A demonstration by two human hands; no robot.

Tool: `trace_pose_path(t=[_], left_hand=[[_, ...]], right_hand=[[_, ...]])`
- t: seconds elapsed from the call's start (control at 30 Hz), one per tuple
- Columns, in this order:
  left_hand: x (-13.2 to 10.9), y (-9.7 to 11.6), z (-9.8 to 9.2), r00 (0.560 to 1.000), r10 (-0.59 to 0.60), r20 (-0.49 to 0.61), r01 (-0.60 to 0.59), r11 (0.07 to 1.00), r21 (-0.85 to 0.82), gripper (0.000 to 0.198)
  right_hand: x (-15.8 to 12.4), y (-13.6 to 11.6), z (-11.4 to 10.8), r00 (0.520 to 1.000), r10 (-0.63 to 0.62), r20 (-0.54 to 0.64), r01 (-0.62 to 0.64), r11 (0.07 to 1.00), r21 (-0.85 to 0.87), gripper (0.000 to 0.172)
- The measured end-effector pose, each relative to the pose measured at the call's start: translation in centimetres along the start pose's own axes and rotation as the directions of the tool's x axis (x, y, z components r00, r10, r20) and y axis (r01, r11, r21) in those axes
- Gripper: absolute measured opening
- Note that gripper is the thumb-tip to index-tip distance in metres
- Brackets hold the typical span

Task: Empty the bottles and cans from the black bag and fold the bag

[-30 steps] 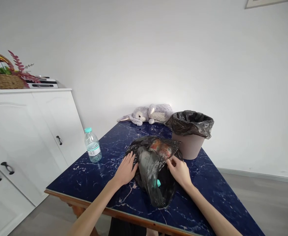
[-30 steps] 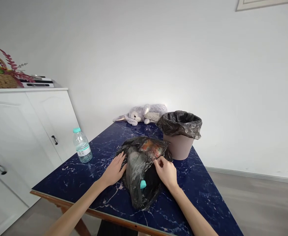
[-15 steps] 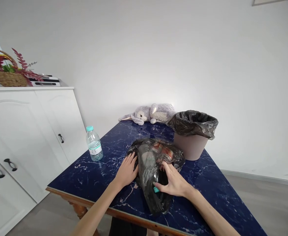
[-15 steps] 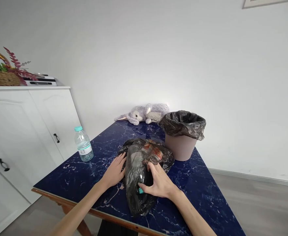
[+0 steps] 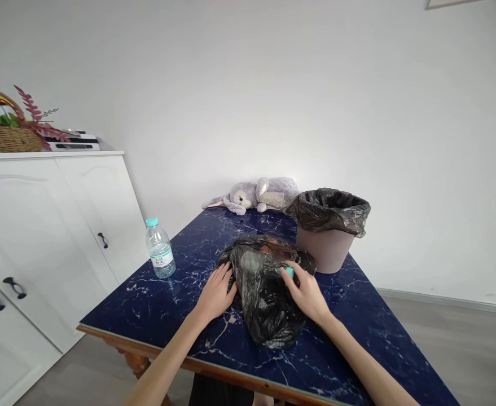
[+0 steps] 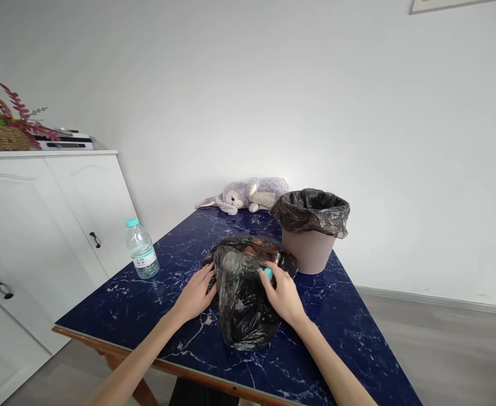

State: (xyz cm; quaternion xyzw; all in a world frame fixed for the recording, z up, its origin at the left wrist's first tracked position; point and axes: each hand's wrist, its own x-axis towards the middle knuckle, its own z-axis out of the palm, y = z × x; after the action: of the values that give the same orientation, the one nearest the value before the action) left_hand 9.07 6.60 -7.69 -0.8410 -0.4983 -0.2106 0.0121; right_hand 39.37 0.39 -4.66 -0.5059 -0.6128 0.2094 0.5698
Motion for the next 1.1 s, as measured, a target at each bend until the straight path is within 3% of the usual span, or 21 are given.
trace_pose_path(t=[0.1, 0.2, 0.33, 0.4, 0.47, 0.5, 0.53, 0.57, 0.6, 0.63, 0.67, 0.73, 0.8, 0.87, 0.93, 1.0, 1.07, 1.1], left_hand=[[0.0, 0.1, -0.1, 1.0, 0.006, 0.007, -0.006, 1.0, -0.014, 0.056], [0.0, 0.3, -0.3, 1.0, 0.006, 0.019, -0.005, 0.999, -0.032, 0.055], [-0.1, 1.3, -1.9, 1.0, -0.011, -0.02, 0.009, 0.997, -0.081, 0.056], [-0.1, 2.6, -3.7, 0.983, -0.047, -0.177, 0.012, 0.982, -0.189, 0.052], [-0.1, 4.3, -6.0, 0.917, -0.15, -0.371, 0.007, 0.933, -0.36, 0.044], [-0.1, 5.3, -7.3, 0.888, -0.216, -0.406, 0.007, 0.889, -0.459, 0.043], [0.0, 6.3, -8.5, 0.891, -0.269, -0.366, 0.018, 0.826, -0.563, 0.044], [0.0, 7.3, -9.7, 0.93, -0.274, -0.244, 0.045, 0.745, -0.666, 0.048], [0.0, 8.2, -10.9, 0.974, -0.216, -0.066, 0.093, 0.652, -0.752, 0.055], [0.0, 9.0, -11.9, 0.984, -0.111, 0.136, 0.175, 0.558, -0.811, 0.063], [0.0, 9.6, -12.7, 0.945, 0.023, 0.326, 0.275, 0.479, -0.833, 0.07], [-0.3, 10.6, -14.0, 0.778, 0.256, 0.574, 0.444, 0.422, -0.79, 0.075], [-1.0, 11.2, -14.8, 0.632, 0.373, 0.679, 0.502, 0.471, -0.725, 0.076], [-2.1, 11.5, -15.1, 0.586, 0.422, 0.691, 0.493, 0.491, -0.718, 0.079], [-3.7, 11.2, -15.2, 0.622, 0.447, 0.643, 0.503, 0.401, -0.766, 0.079], [-5.6, 10.2, -15.3, 0.718, 0.412, 0.561, 0.501, 0.254, -0.827, 0.085], [-7.8, 8.4, -15.5, 0.829, 0.272, 0.488, 0.456, 0.176, -0.872, 0.099], [-8.8, 7.3, -15.6, 0.875, 0.163, 0.456, 0.427, 0.187, -0.885, 0.105]], right_hand=[[1.0, -0.1, -1.5, 0.96, 0.205, -0.188, -0.136, 0.936, 0.326, 0.042], [1.9, 0.5, -3.1, 0.897, 0.352, -0.266, -0.165, 0.826, 0.539, 0.045], [2.5, 1.0, -4.3, 0.886, 0.434, -0.162, -0.193, 0.663, 0.724, 0.045], [2.4, 0.7, -4.0, 0.898, 0.435, -0.07, -0.227, 0.593, 0.772, 0.045], [2.2, 0.1, -3.5, 0.907, 0.42, 0.024, -0.271, 0.541, 0.796, 0.044], [2.1, -0.2, -3.1, 0.91, 0.409, 0.069, -0.295, 0.521, 0.801, 0.044], [1.9, -0.5, -2.8, 0.911, 0.396, 0.111, -0.317, 0.504, 0.803, 0.045], [1.8, -0.8, -2.5, 0.912, 0.382, 0.15, -0.337, 0.49, 0.804, 0.045], [1.6, -1.0, -2.3, 0.911, 0.368, 0.185, -0.357, 0.48, 0.801, 0.045], [1.5, -1.2, -2.1, 0.91, 0.353, 0.218, -0.375, 0.473, 0.797, 0.045], [1.3, -1.4, -1.9, 0.907, 0.34, 0.249, -0.393, 0.469, 0.791, 0.045], [1.0, -1.7, -1.7, 0.896, 0.319, 0.309, -0.432, 0.469, 0.77, 0.045], [0.8, -1.8, -1.5, 0.88, 0.302, 0.367, -0.473, 0.476, 0.742, 0.047], [0.6, -1.9, -1.3, 0.86, 0.287, 0.422, -0.51, 0.481, 0.713, 0.052], [0.5, -1.9, -1.1, 0.848, 0.245, 0.47, -0.527, 0.49, 0.695, 0.054], [0.5, -2.0, -0.9, 0.845, 0.188, 0.5, -0.52, 0.505, 0.689, 0.053], [0.5, -2.0, -0.9, 0.847, 0.139, 0.513, -0.503, 0.522, 0.689, 0.05], [0.5, -2.0, -0.9, 0.847, 0.127, 0.517, -0.497, 0.533, 0.685, 0.048]])
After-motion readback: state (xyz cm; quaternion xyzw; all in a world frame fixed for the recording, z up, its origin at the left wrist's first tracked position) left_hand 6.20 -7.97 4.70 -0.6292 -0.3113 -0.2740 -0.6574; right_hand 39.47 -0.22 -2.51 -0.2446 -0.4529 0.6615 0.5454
